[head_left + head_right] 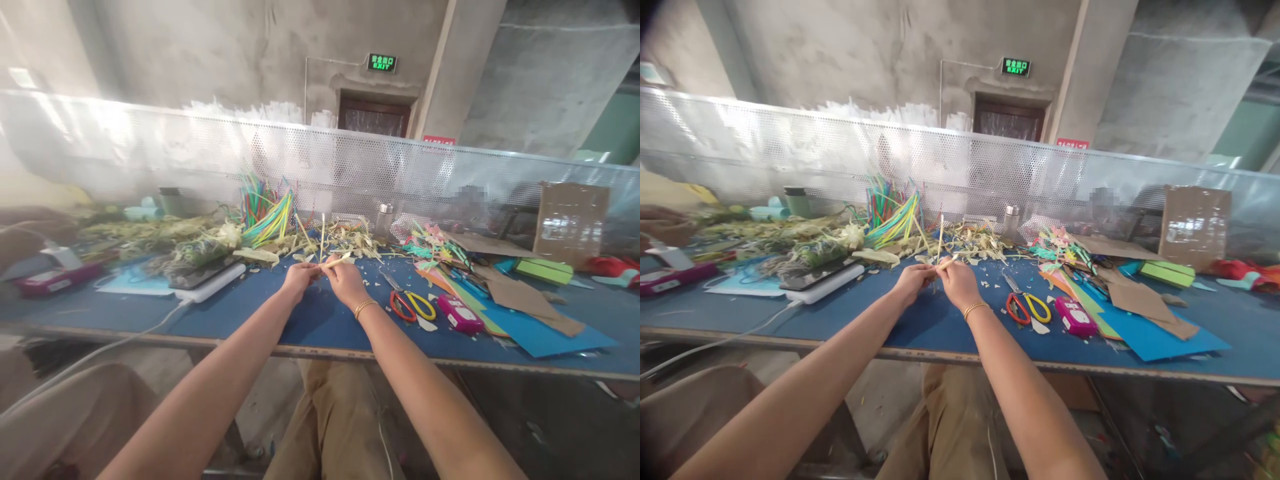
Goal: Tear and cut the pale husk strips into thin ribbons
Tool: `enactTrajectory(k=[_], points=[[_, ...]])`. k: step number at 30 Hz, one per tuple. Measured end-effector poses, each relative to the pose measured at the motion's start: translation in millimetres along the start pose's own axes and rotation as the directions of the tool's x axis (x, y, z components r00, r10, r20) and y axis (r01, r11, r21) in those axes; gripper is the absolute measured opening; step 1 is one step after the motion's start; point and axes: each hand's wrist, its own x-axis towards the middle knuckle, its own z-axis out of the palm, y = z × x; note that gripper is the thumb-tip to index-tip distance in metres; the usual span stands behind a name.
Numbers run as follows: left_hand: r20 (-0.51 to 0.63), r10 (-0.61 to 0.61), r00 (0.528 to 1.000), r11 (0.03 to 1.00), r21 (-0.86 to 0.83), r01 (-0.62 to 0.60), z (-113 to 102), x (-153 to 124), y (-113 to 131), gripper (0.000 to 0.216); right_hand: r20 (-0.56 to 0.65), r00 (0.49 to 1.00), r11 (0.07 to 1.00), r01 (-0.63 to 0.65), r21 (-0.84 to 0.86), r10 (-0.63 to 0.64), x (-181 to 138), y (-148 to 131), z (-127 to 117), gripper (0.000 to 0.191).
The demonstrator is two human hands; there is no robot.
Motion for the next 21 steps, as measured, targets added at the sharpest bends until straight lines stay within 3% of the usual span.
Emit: enactTrajectory(k=[3,6,9,12,14,17,21], points=[[0.044,-0.002,0.999,0.998,-0.068,0.005,-2,3,-4,0.027,0.047,0.997,0.992,0.074,-0.104,-0.069,-1,-4,-1,0.009],[0.076,0.036,0.997,0.987,-0.158,-0.023,-2,4,-2,0.029,-0.033,0.998,0.998,0.058,0.026,-0.057,-3,0,3,0.010],[0.106,0.045,0.993,0.961,-0.275,-0.015,-1,2,5,0.027,-0.149,0.985,0.968,-0.044,0.248,0.082,-3,10,9,0.017],[0.184,-0.001,0.983,0.949,-0.310,0.060,2,-2,11,0.022,-0.103,0.957,0.889,-0.209,0.406,0.272,0,20,16,0.016],[0.247,-0.027,0.969,0.949,-0.298,0.102,4,-5,13,0.020,-0.029,0.925,0.792,-0.306,0.528,0.378,2,24,20,0.023],[0.289,-0.025,0.957,0.955,-0.276,0.109,6,-8,12,0.021,0.112,0.863,0.531,-0.399,0.748,0.492,4,22,26,0.026],[0.293,-0.027,0.956,0.957,-0.267,0.109,6,-6,8,0.021,0.233,0.839,0.197,-0.368,0.909,0.492,5,18,23,0.032]])
